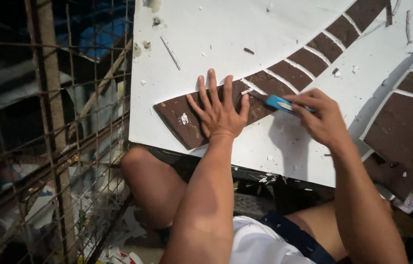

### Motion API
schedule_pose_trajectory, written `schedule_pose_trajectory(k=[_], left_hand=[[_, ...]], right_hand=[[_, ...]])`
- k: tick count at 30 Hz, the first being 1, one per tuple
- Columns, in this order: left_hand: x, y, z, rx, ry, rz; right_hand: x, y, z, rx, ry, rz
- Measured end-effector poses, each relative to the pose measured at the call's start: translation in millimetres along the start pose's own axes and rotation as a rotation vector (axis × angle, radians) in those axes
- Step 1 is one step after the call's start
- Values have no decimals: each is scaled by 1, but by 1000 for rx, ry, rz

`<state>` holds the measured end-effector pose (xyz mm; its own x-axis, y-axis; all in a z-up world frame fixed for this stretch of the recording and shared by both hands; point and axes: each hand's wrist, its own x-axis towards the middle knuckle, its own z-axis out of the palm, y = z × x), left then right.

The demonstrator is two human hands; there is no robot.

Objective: Using a utility knife to cut a series of parallel slits into a curved piece of brown foam or rubber material.

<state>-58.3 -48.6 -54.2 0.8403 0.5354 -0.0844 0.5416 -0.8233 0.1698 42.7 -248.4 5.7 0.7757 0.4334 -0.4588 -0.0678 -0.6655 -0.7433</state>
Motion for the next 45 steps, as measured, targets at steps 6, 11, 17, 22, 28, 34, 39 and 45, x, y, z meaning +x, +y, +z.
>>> schedule_pose_trajectory(k=[6,11,17,22,28,34,39,45], left_hand=[[-1,1,-6,-72,107,37],[-1,-2,6,-21,132,52],[-2,-1,6,-30,232,94],[-2,-6,10,-88,153,88],[-2,-1,-14,-193,67,90],[11,15,-27,-324,-21,-52],[24,7,2,-287,173,-32],[57,-11,14,-413,116,138]], right_hand=[[-38,38,-17,57,229,-18],[-12,80,29,-199,674,-501],[17,77,56,-643,938,-392],[28,81,63,-880,1002,-317],[27,75,65,-864,948,-273],[28,74,68,-858,964,-240],[26,69,68,-811,908,-187],[27,71,70,-827,918,-184]])
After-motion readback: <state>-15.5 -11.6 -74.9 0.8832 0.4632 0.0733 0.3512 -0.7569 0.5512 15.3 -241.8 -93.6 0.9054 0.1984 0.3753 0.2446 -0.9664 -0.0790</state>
